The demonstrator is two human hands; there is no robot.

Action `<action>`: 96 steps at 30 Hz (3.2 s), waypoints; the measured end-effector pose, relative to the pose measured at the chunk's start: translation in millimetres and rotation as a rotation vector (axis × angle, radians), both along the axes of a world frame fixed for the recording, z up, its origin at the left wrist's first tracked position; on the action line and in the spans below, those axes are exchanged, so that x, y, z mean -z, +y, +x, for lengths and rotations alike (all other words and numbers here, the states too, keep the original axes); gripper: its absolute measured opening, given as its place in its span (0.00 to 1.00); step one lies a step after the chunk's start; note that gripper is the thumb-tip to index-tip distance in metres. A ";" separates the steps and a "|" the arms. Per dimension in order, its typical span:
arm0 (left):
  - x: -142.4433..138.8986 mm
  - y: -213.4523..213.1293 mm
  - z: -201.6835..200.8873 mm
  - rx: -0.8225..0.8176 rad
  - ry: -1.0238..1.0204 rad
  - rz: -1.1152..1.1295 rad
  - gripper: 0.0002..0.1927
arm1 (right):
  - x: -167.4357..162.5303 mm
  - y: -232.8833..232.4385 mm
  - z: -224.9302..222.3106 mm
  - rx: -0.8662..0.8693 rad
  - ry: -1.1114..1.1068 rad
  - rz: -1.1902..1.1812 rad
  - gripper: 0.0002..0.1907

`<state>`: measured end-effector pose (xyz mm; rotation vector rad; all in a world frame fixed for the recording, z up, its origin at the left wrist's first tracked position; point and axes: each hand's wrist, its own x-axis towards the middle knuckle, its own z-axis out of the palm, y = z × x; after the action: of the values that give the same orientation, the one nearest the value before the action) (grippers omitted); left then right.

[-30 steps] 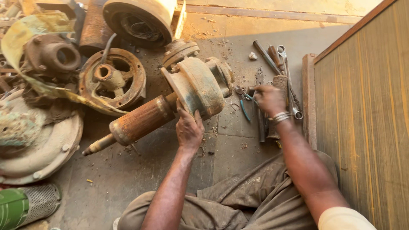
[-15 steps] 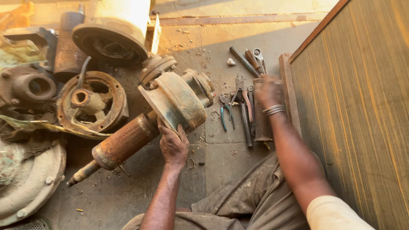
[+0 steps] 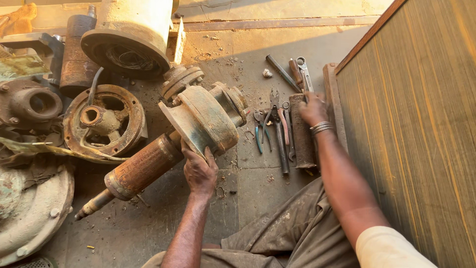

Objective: The person sits on the floor and works on an electric motor. They use pliers to strip and twist wires, then use a multimeter to test the connections. They insert the rotor into the stator and use a wrench to tighten a bolt on the motor housing.

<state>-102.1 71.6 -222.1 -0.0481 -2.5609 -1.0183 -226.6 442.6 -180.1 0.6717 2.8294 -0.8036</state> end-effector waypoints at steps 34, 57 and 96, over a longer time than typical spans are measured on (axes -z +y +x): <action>-41.1 3.4 -28.1 -0.096 -0.326 0.430 0.28 | -167.6 -139.9 -13.9 -0.428 1.344 -0.941 0.08; -69.5 10.5 -18.5 -0.027 -0.323 0.587 0.35 | -116.1 -372.9 -153.5 -0.787 0.817 -0.682 0.03; -72.7 22.1 16.1 -0.444 -0.521 0.733 0.25 | -106.6 -283.7 -52.2 -0.712 1.009 -1.026 0.14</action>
<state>-85.9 93.7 -149.4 1.0429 -2.2402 -1.8632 -278.7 158.9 -73.6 -1.0546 2.2551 -2.5022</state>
